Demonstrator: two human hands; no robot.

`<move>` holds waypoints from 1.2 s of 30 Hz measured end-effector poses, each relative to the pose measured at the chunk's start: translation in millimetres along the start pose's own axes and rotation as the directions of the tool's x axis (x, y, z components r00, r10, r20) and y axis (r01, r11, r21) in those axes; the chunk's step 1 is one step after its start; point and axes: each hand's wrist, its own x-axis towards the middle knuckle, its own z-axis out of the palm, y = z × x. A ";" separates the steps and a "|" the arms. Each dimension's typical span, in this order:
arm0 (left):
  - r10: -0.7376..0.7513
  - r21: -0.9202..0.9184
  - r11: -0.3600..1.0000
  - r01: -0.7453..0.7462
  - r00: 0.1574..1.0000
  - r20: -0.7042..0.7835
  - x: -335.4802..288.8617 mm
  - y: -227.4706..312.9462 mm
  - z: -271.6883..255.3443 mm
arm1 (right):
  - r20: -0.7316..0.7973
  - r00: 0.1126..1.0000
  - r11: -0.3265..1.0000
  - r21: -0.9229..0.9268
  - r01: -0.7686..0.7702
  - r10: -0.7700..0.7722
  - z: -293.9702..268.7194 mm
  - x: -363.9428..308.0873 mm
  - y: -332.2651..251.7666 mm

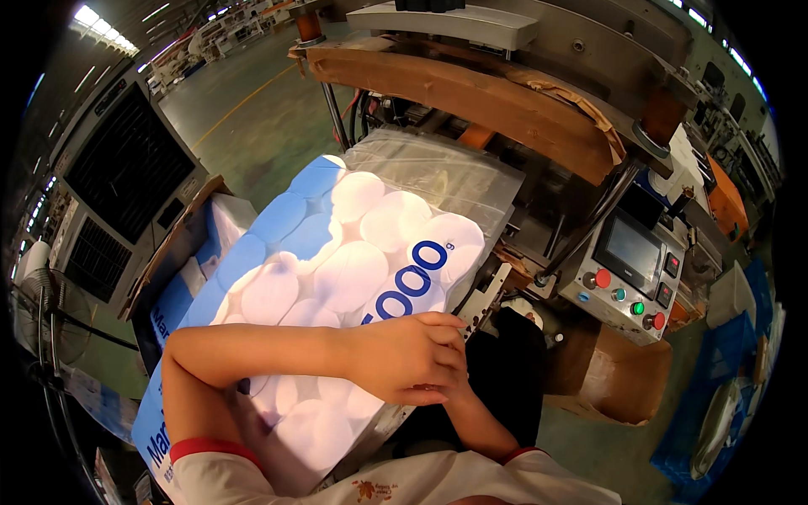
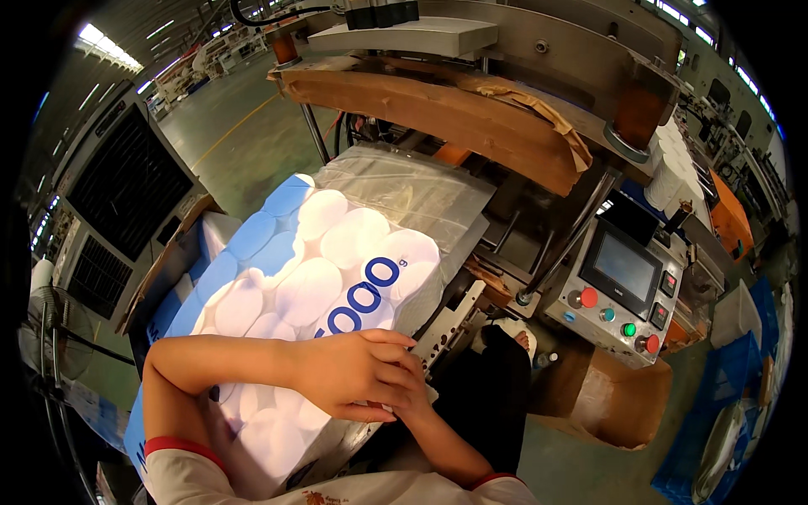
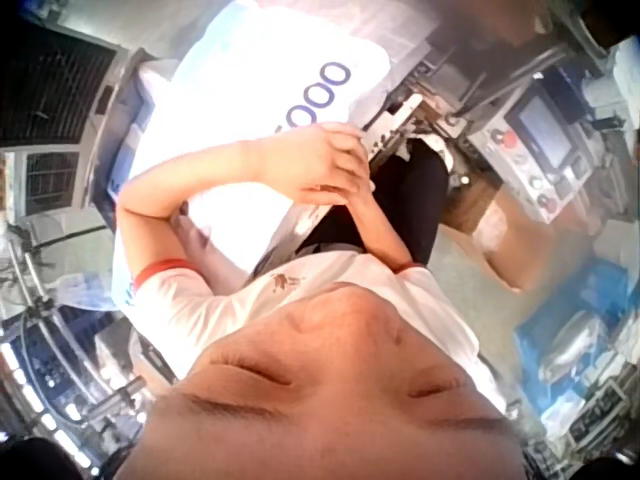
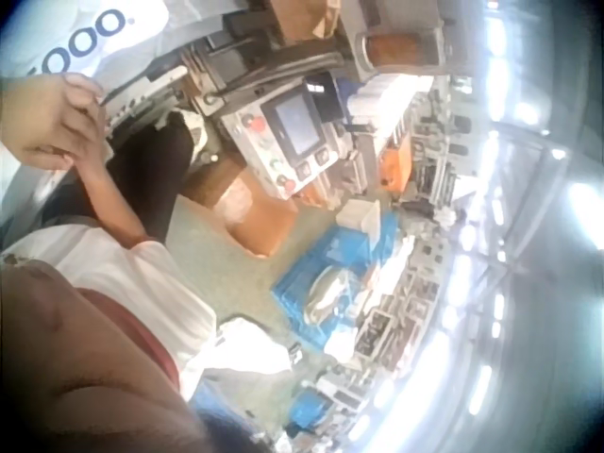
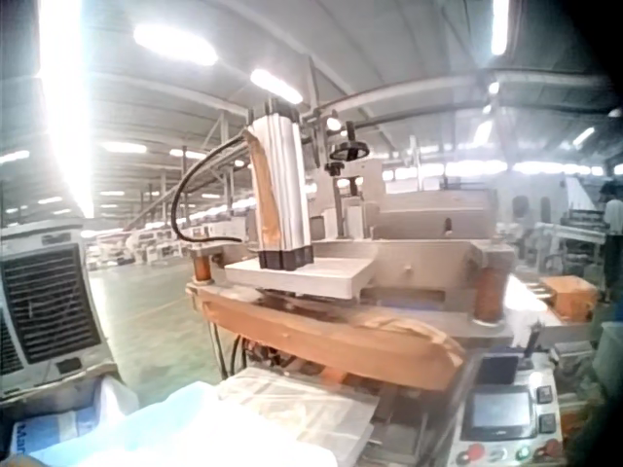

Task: The person pulls a printed plastic packaging bag from a roll, slides it over a large pack of paper rolls, and aligns the bag with the sealing mechanism of the machine.

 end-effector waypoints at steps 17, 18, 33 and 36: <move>0.079 0.102 0.991 -0.090 0.991 0.105 52.2 -65.6 -20.3 | -0.476 0.782 0.843 0.139 0.520 -0.403 -2.6 69.4 107.4; 0.065 0.109 0.991 -0.075 0.994 0.092 50.4 -66.5 -19.2 | -0.523 0.782 0.838 0.210 0.504 -0.339 1.9 71.6 111.0; -0.167 0.468 0.816 0.339 0.914 -0.370 22.3 -24.3 -113.5 | -0.244 0.934 0.951 0.229 -0.208 0.263 -94.7 50.7 -34.9; -0.211 0.391 0.760 0.519 0.766 -0.607 -6.2 -27.2 -152.3 | -0.339 0.930 0.987 -0.120 0.107 -0.142 -110.2 97.4 -84.4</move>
